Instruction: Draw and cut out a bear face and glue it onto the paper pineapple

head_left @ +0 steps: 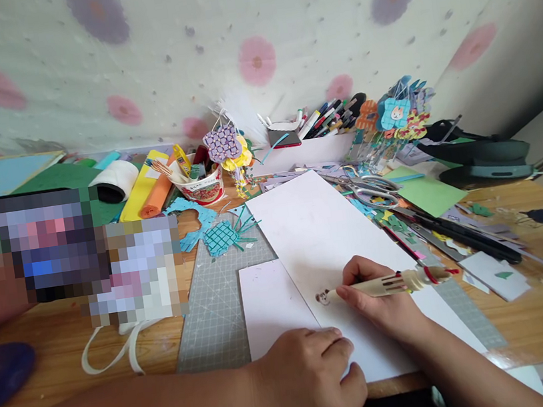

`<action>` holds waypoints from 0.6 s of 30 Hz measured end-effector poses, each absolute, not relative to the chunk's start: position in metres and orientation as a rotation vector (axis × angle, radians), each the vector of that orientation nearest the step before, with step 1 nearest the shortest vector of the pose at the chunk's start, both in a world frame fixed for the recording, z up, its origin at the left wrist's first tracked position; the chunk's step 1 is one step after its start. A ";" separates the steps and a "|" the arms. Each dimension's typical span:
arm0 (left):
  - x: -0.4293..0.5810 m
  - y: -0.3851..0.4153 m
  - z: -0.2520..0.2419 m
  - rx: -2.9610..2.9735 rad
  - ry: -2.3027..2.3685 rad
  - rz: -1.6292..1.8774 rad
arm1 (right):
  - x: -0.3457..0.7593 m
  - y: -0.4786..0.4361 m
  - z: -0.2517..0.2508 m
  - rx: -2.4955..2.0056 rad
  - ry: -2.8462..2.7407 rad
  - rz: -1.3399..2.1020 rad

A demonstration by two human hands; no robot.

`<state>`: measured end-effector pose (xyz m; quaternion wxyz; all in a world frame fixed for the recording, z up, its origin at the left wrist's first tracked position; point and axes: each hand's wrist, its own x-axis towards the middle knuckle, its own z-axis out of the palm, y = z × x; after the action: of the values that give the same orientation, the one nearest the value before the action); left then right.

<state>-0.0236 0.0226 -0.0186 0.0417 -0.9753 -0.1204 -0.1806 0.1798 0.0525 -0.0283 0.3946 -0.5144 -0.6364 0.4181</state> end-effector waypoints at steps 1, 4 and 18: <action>-0.023 0.023 -0.019 -2.982 -0.367 -0.580 | 0.180 0.052 -0.028 -1.302 -1.614 1.061; -0.024 0.023 -0.020 -2.965 -0.358 -0.663 | 0.180 0.053 -0.029 -1.297 -1.613 1.065; -0.023 0.023 -0.020 -2.955 -0.349 -0.687 | 0.179 0.054 -0.029 -1.287 -1.615 1.061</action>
<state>-0.0233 0.0233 -0.0201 0.0439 -0.9668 -0.1140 -0.2246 0.1794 0.0543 -0.0291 0.3988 -0.5084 -0.6379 0.4191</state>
